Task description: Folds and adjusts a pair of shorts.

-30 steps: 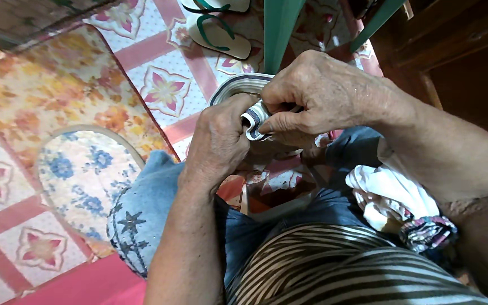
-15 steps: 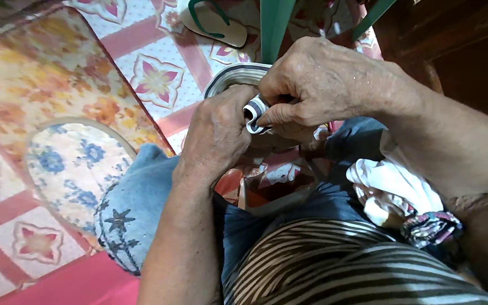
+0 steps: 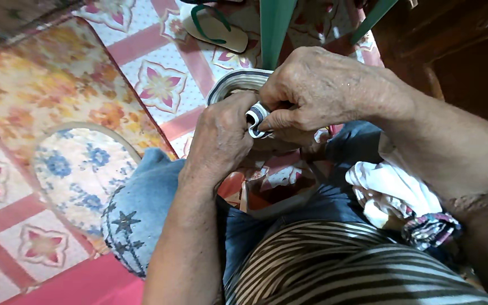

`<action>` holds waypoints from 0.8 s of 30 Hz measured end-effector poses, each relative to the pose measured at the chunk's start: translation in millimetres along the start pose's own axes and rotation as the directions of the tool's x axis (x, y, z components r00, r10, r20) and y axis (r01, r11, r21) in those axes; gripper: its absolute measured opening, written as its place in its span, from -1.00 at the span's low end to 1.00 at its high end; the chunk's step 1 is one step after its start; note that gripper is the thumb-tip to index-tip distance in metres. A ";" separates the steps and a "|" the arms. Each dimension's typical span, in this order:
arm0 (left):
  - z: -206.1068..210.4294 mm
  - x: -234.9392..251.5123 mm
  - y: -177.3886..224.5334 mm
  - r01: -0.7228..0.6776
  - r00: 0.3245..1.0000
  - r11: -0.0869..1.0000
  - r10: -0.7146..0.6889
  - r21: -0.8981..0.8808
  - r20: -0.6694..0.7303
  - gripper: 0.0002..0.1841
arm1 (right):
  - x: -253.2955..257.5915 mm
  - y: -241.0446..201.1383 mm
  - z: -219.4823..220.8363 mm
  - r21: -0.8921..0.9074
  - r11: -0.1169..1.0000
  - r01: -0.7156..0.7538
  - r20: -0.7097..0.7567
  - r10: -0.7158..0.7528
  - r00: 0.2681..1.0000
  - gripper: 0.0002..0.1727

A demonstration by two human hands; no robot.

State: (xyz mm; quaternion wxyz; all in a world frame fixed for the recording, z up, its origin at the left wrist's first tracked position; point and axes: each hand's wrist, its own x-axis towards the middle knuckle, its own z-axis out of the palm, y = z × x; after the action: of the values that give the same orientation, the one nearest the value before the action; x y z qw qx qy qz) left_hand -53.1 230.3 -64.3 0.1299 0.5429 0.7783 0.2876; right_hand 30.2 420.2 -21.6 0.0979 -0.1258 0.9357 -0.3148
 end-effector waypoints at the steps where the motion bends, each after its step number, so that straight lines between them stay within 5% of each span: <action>1: 0.1 0.1 0.1 0.003 1.000 1.000 -0.003 -0.001 -0.003 -0.84 | 0.0 0.0 0.2 -0.004 1.000 0.002 -0.003 -0.002 1.000 -0.61; 24: -1.0 -0.8 -1.5 -0.032 0.999 0.999 0.031 -0.021 -0.021 -0.81 | -2.1 -1.3 1.1 0.007 1.000 0.011 -0.026 -0.011 1.000 -0.60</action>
State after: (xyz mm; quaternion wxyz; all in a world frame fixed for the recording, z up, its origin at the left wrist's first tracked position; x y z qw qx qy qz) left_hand -54.4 228.9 -64.5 0.1232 0.5508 0.7678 0.3033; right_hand 32.7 419.2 -21.4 0.0843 -0.1265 0.9350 -0.3204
